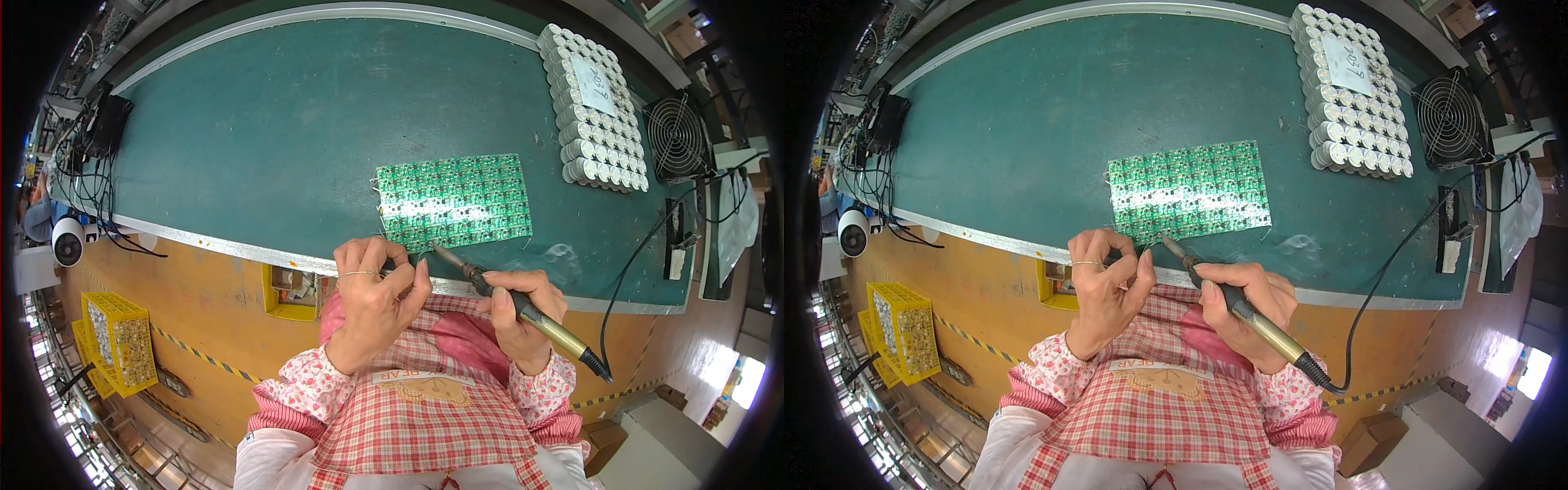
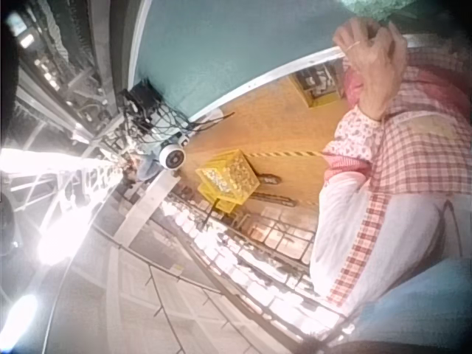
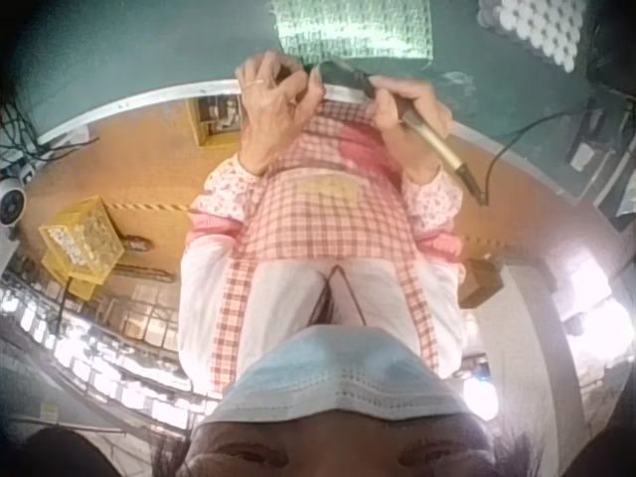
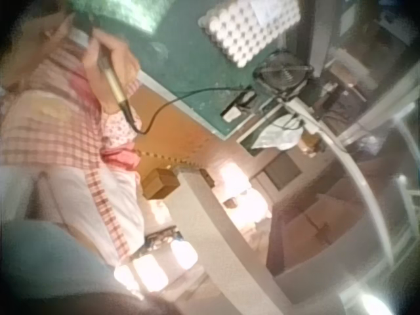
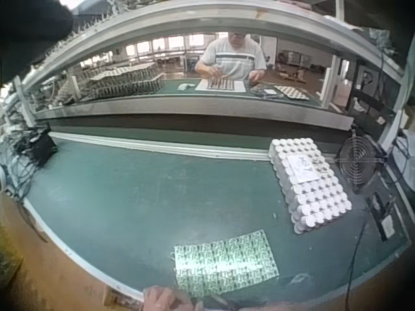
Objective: The person solders connections onto a circuit board using a soldering iron and solder wire, turning and holding the board by hand to reach different spots.
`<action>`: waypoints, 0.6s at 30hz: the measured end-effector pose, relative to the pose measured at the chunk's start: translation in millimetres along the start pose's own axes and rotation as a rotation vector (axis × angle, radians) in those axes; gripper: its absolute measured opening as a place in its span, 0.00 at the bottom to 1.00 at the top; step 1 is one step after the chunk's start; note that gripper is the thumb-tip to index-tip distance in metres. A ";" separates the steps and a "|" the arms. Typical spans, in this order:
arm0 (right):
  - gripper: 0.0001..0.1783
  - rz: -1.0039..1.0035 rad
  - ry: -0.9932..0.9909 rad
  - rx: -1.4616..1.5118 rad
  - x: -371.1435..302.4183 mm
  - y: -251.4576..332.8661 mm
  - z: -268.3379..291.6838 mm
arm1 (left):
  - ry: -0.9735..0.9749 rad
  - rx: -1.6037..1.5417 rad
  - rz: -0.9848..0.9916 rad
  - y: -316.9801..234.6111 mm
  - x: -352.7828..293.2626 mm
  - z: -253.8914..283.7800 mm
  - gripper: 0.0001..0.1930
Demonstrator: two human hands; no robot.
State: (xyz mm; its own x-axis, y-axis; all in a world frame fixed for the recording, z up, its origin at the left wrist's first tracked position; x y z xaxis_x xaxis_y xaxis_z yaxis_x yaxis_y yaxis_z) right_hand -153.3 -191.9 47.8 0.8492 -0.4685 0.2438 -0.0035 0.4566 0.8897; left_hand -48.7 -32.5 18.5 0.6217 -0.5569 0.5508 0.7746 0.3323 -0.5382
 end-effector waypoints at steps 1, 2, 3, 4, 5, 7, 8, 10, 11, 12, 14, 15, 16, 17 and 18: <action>0.07 0.000 0.000 -0.001 1.0 -0.8 0.1 | 0.000 -0.001 0.000 0.1 -0.5 -0.4 0.10; 0.07 0.034 0.000 -0.029 1.9 -1.3 0.4 | 0.017 0.013 0.012 0.4 -1.4 -1.0 0.11; 0.07 0.067 0.000 -0.058 2.2 -1.6 0.5 | 0.035 0.027 0.025 0.6 -2.0 -1.5 0.11; 0.07 0.067 -0.001 -0.058 2.3 -1.6 0.2 | 0.035 0.027 0.024 0.5 -0.9 -1.2 0.11; 0.07 0.069 -0.009 -0.045 2.3 -1.6 -0.4 | 0.018 0.015 0.008 0.2 0.7 -0.6 0.11; 0.07 0.070 -0.016 -0.032 3.0 -0.8 0.8 | 0.001 0.003 -0.006 0.3 1.6 0.3 0.11; 0.07 0.082 0.001 -0.056 3.8 0.7 3.6 | -0.009 -0.010 -0.005 0.9 1.2 0.9 0.11; 0.07 0.094 0.019 -0.079 2.5 1.2 5.9 | -0.019 -0.022 -0.003 1.9 0.7 2.3 0.11; 0.07 0.057 -0.016 -0.027 -0.1 0.6 6.7 | -0.015 -0.027 -0.007 2.4 0.5 3.1 0.11; 0.07 0.021 -0.051 0.024 -2.2 0.3 7.7 | -0.011 -0.032 -0.011 2.9 0.3 4.0 0.12; 0.07 0.012 -0.069 0.030 -4.1 -0.1 9.7 | -0.015 -0.041 -0.006 3.6 -1.1 5.0 0.12; 0.08 0.003 -0.087 0.036 -5.1 -0.4 10.9 | -0.018 -0.050 0.000 3.9 -2.1 5.7 0.12; 0.08 0.003 -0.088 0.035 -6.6 -0.9 12.0 | -0.018 -0.051 -0.001 4.4 -3.0 6.3 0.12; 0.08 -0.004 -0.099 0.039 -8.4 -2.0 13.0 | -0.030 -0.066 -0.001 4.9 -4.2 7.1 0.12; 0.09 -0.010 -0.110 0.043 -10.2 -3.3 14.1 | -0.043 -0.082 -0.002 5.3 -5.6 8.2 0.13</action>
State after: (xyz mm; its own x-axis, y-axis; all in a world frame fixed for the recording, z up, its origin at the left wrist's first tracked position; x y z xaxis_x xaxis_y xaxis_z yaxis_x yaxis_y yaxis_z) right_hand -169.5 -199.2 47.8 0.7859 -0.5546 0.2734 -0.0197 0.4194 0.9076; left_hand -47.2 -21.4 17.8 0.6261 -0.5233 0.5780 0.7647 0.2671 -0.5865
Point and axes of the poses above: each hand's wrist, its own x-axis towards the middle knuckle, its own z-axis out of the back of the hand, y = z × x, the point moved 1 cm from there along x, towards the middle knuckle, and after that the axes turned 7 degrees about -z, right-handed, at the moved point
